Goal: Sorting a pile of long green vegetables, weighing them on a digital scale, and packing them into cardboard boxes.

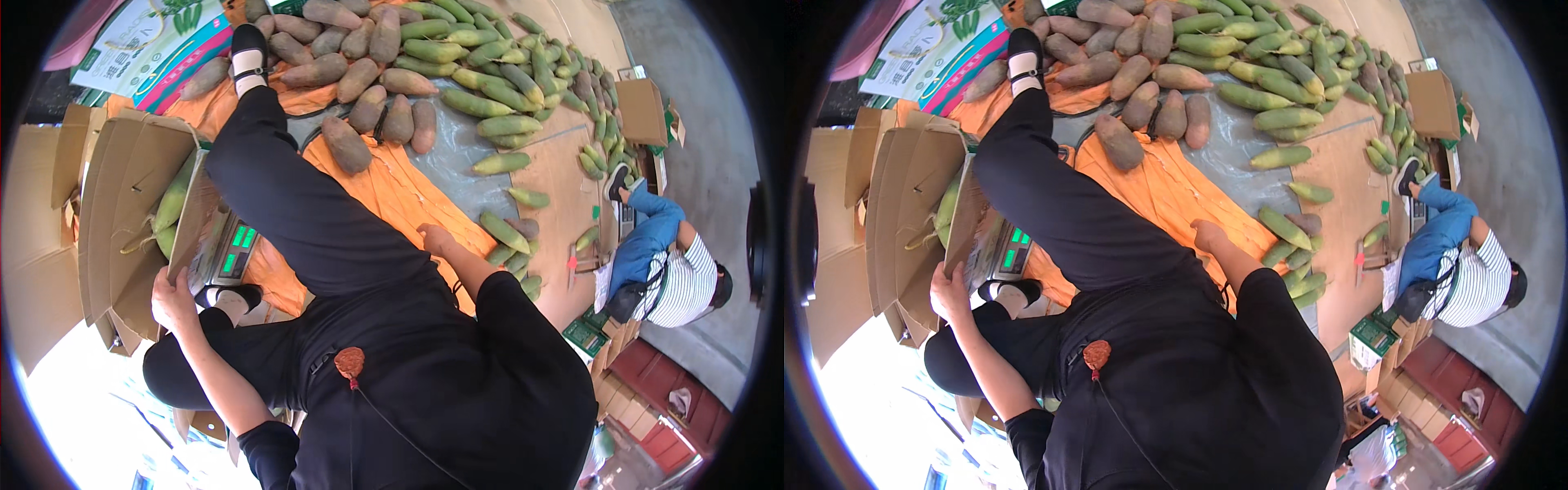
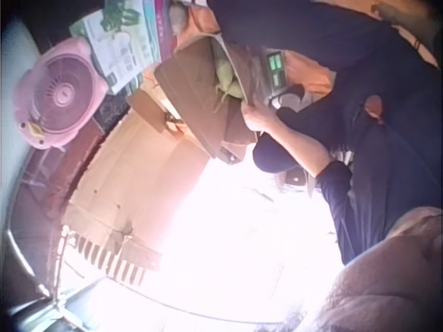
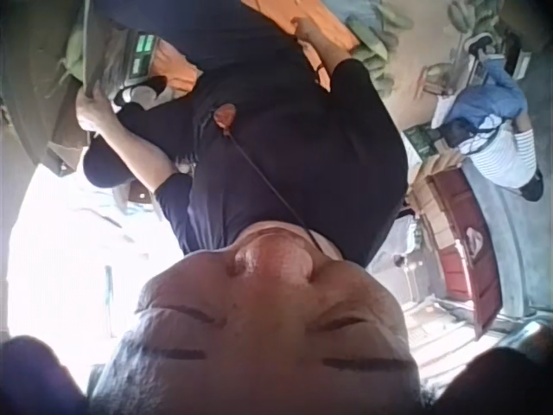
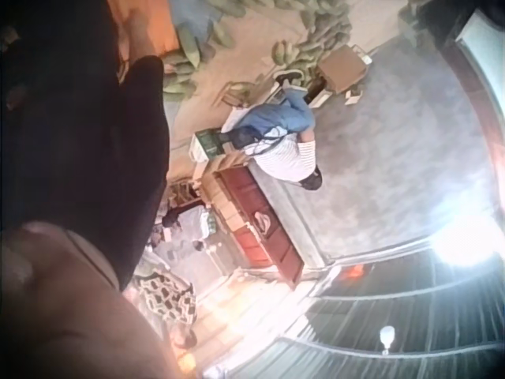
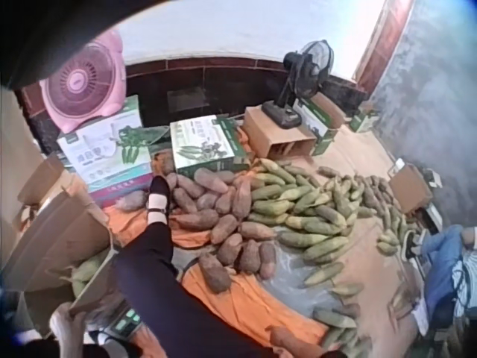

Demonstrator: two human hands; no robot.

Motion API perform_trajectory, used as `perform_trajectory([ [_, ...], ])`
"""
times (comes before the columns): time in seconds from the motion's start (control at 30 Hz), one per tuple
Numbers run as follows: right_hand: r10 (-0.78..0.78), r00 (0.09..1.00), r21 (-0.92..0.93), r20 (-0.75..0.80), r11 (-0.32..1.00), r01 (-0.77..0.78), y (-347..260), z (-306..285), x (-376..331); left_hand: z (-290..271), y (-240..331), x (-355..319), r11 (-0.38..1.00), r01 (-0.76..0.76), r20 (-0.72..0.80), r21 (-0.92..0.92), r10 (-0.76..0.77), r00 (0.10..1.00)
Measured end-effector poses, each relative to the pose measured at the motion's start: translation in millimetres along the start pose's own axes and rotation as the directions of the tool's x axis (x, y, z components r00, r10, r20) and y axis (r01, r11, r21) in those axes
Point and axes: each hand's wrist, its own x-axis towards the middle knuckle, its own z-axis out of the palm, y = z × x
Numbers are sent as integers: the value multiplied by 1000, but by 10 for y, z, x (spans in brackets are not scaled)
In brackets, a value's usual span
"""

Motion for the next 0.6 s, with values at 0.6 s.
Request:
perform_trajectory([
  [0.6,479,811,261,-336,874,-409,1883,-285,-98,-31,-71,-20,999,-2,-20,43,3,1000],
])
